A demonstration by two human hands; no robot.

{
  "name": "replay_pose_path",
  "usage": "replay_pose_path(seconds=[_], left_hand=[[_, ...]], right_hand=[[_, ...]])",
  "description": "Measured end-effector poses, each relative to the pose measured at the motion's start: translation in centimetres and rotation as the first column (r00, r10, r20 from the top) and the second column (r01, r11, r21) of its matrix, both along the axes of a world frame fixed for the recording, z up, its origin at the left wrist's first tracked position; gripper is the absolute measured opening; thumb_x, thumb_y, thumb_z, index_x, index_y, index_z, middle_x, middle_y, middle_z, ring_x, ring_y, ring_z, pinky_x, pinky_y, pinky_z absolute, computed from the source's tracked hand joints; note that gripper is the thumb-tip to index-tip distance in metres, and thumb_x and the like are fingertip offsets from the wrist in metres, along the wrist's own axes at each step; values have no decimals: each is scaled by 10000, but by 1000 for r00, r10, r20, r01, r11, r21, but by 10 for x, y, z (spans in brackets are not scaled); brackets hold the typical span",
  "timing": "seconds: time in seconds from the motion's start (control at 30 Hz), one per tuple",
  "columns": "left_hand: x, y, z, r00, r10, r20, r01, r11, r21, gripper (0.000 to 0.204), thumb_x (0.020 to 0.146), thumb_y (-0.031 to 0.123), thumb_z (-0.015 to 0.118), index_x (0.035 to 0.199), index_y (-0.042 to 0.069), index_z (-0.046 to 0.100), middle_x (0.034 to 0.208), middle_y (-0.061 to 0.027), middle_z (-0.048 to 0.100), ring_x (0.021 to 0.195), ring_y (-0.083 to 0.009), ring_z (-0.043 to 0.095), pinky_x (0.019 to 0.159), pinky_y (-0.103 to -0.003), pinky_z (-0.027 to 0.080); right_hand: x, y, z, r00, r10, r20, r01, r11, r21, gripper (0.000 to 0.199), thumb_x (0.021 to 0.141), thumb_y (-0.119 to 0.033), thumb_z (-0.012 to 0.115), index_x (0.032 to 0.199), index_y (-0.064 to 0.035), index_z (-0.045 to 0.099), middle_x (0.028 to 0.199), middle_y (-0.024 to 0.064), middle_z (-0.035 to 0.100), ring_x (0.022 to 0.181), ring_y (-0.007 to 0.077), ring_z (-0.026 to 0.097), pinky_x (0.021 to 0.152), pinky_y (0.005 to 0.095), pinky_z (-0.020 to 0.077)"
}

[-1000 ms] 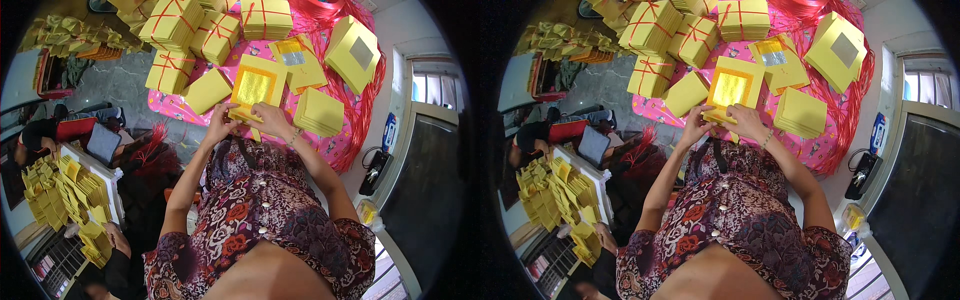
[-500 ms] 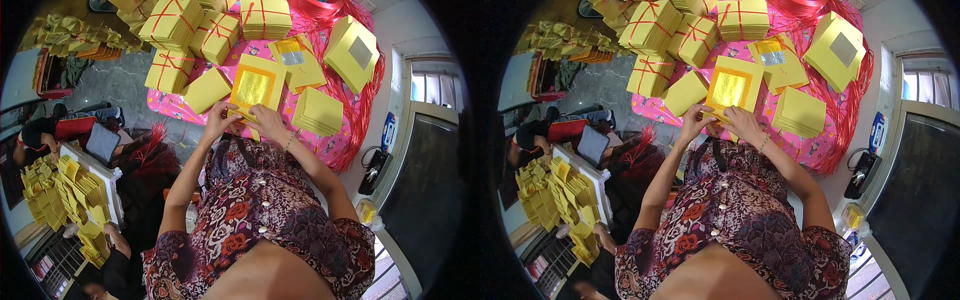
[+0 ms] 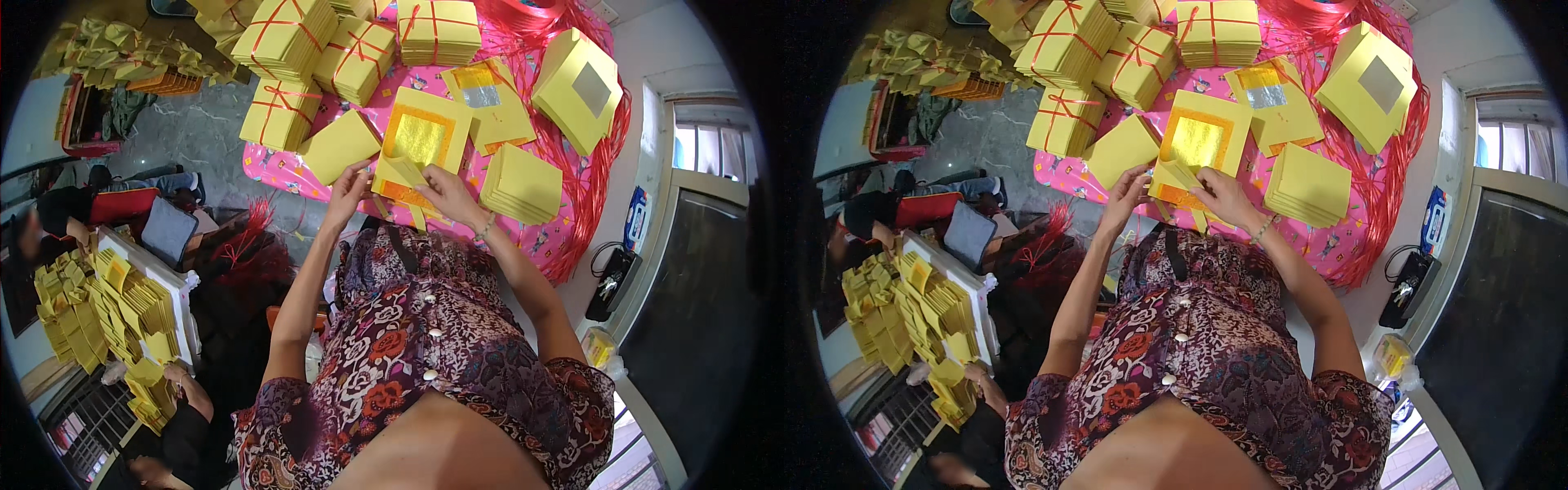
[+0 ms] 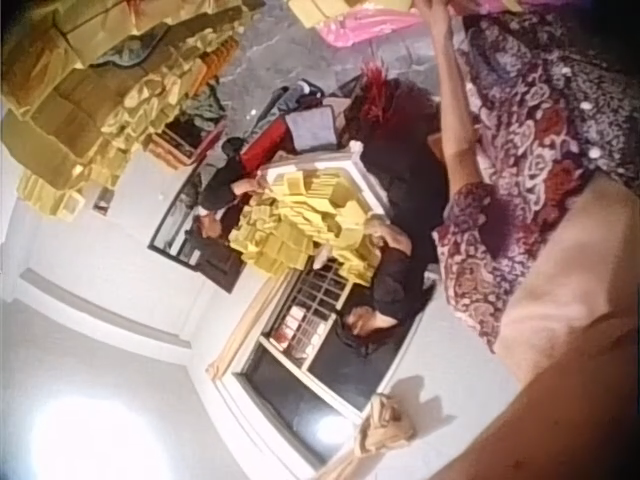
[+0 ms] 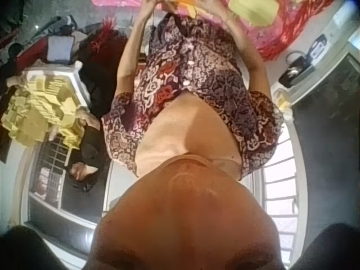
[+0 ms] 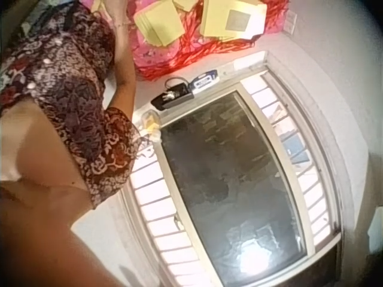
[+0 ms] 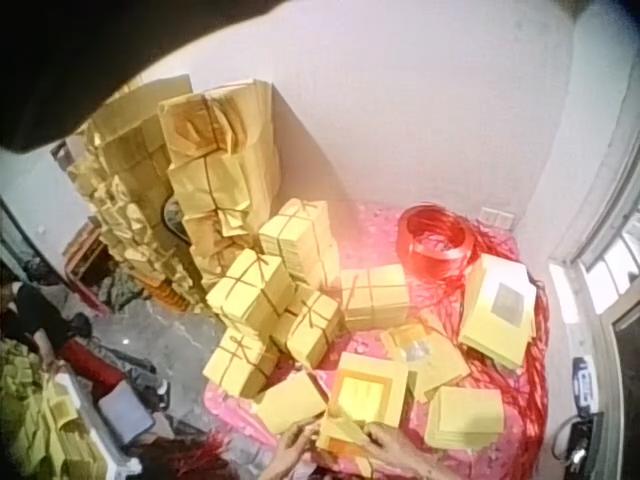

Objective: Sorting and stacking yellow paper sheets with foil inserts.

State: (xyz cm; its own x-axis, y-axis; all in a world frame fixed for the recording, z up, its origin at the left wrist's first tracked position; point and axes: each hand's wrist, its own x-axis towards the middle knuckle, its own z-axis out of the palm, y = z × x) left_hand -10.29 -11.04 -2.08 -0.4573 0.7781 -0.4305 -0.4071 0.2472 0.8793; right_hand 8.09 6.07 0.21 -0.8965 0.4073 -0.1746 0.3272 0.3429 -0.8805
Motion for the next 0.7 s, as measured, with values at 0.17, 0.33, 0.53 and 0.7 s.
replay_pose_path(seconds=[0.17, 0.33, 0.53, 0.7], left_hand=[[8, 3, 1, 993, -6, -120, 15, 997, 74, 394, 896, 64, 582, 1268, 35, 454, 984, -60, 579, 853, -124, 604, 731, -263, 536], [11, 4, -4, 942, -86, -326, 80, 996, -32, 469, 825, -12, 601, 1263, 49, 445, 961, -67, 580, 781, -130, 607, 675, -260, 524], [18, 12, 5, 906, -64, -418, 6, 990, -139, 448, 808, 47, 617, 1234, 48, 479, 932, -89, 577, 778, -178, 611, 684, -296, 511], [27, 22, 16, 360, -80, -930, -98, 988, -123, 395, 850, 140, 601, 1214, 28, 496, 969, -111, 572, 835, -176, 597, 741, -288, 490]], right_hand=[[15, -8, -30, 969, -200, -143, 183, 975, -127, 235, 899, -200, 585, 917, -19, 436, 706, 117, 475, 632, 200, 492, 574, 342, 404], [24, -10, -40, 966, -256, -34, 244, 948, -205, 205, 916, -176, 562, 944, -11, 443, 746, 98, 470, 668, 132, 453, 592, 305, 401], [24, -16, -43, 894, -386, -226, 312, 901, -302, 195, 922, -160, 547, 961, 3, 447, 799, 86, 507, 707, 108, 448, 643, 272, 407], [26, -14, -54, 921, -349, -175, 304, 922, -241, 202, 918, -166, 559, 918, -6, 437, 732, 51, 469, 683, 99, 442, 603, 273, 393]])
